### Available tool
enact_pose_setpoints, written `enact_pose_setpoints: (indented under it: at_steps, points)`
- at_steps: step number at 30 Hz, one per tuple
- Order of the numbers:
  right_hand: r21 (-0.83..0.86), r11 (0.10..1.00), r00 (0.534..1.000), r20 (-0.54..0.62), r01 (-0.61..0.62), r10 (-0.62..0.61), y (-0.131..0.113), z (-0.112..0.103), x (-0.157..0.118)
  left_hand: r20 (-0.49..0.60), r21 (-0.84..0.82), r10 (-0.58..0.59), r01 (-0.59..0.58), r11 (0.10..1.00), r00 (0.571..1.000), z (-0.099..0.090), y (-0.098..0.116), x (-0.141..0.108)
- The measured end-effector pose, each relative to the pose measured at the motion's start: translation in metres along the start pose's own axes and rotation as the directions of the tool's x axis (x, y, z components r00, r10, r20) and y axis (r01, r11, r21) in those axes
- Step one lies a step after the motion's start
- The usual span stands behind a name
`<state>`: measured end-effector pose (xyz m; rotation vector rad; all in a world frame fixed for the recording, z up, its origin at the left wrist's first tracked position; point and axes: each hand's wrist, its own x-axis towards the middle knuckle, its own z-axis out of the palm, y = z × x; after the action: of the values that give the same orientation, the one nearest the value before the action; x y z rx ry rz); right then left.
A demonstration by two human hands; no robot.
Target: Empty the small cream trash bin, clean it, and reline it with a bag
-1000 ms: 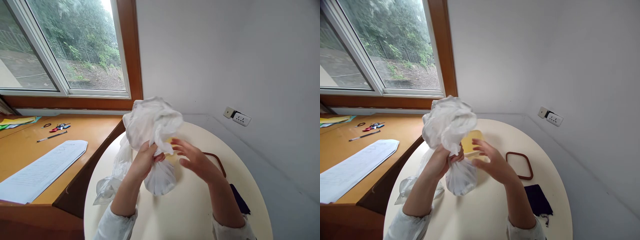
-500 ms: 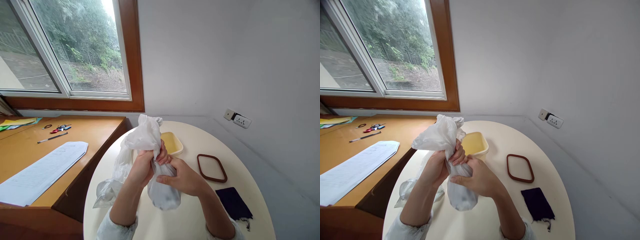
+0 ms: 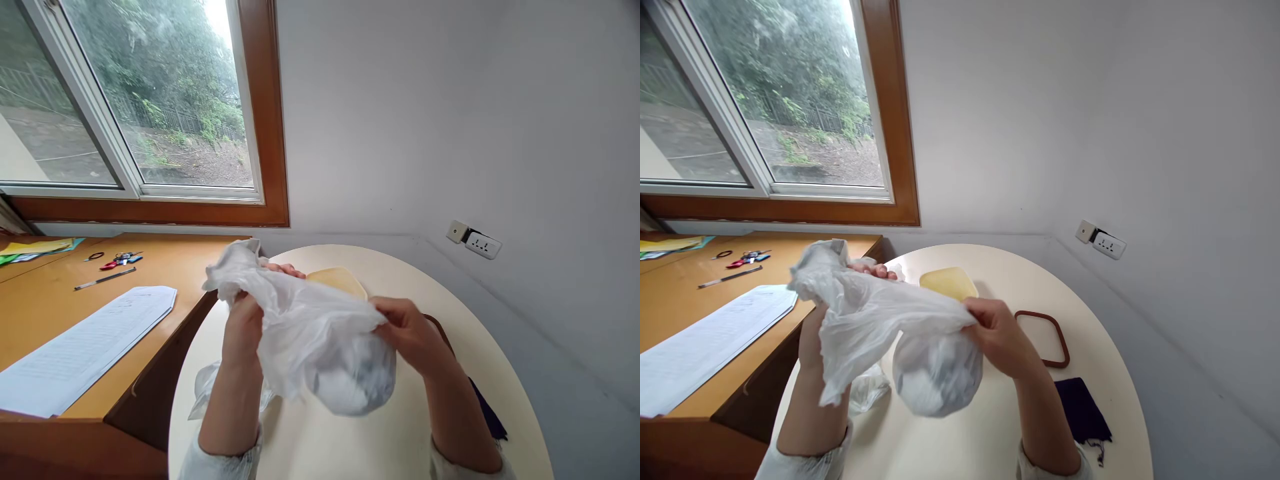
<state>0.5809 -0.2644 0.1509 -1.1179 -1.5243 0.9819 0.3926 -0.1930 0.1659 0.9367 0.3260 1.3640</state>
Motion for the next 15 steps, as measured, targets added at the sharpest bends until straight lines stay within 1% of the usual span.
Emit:
enact_pose_setpoints:
  at_steps: [1, 2, 3, 5, 7, 9, 10, 11, 12, 13, 15]
  points:
    - [0.003, 1.0, 0.995, -0.094, 0.023, -0.023, -0.004, -0.002, 0.002, -0.039, 0.024, 0.006, -0.005, 1.0, 0.999, -0.002, 0.002, -0.001]
    - [-0.018, 0.998, 0.981, -0.185, 0.054, -0.056, -0.007, -0.004, 0.005, -0.077, 0.046, 0.007, -0.004, 0.999, 0.997, -0.004, 0.003, -0.002]
    - [-0.06, 0.994, 0.958, -0.267, 0.088, -0.101, -0.011, -0.004, 0.009, -0.109, 0.065, 0.007, 0.0, 0.998, 0.994, -0.006, 0.003, -0.002]
    - [-0.177, 0.974, 0.897, -0.393, 0.141, -0.201, -0.017, -0.004, 0.021, -0.16, 0.075, 0.016, -0.004, 0.997, 0.987, -0.01, 0.001, -0.001]
    - [-0.277, 0.947, 0.838, -0.466, 0.165, -0.283, -0.019, -0.004, 0.036, -0.199, 0.064, 0.057, -0.045, 0.997, 0.978, -0.013, -0.001, 0.001]
    - [-0.335, 0.928, 0.815, -0.484, 0.165, -0.32, -0.017, -0.003, 0.052, -0.213, 0.04, 0.089, -0.083, 0.996, 0.973, -0.014, -0.002, 0.005]
    - [-0.357, 0.922, 0.816, -0.481, 0.151, -0.32, -0.014, -0.004, 0.06, -0.21, 0.025, 0.092, -0.089, 0.996, 0.973, -0.014, -0.002, 0.006]
    - [-0.381, 0.916, 0.827, -0.47, 0.125, -0.308, -0.01, -0.004, 0.066, -0.203, 0.013, 0.089, -0.088, 0.996, 0.975, -0.014, -0.002, 0.008]
    - [-0.407, 0.91, 0.848, -0.451, 0.083, -0.279, -0.005, -0.005, 0.072, -0.195, 0.003, 0.078, -0.079, 0.997, 0.978, -0.015, -0.002, 0.009]
    - [-0.433, 0.901, 0.874, -0.426, 0.028, -0.232, 0.0, -0.005, 0.076, -0.189, -0.001, 0.067, -0.068, 0.998, 0.98, -0.016, -0.002, 0.01]
    - [-0.481, 0.872, 0.927, -0.362, -0.092, -0.102, 0.01, -0.006, 0.08, -0.176, -0.003, 0.047, -0.048, 0.999, 0.983, -0.019, -0.002, 0.012]
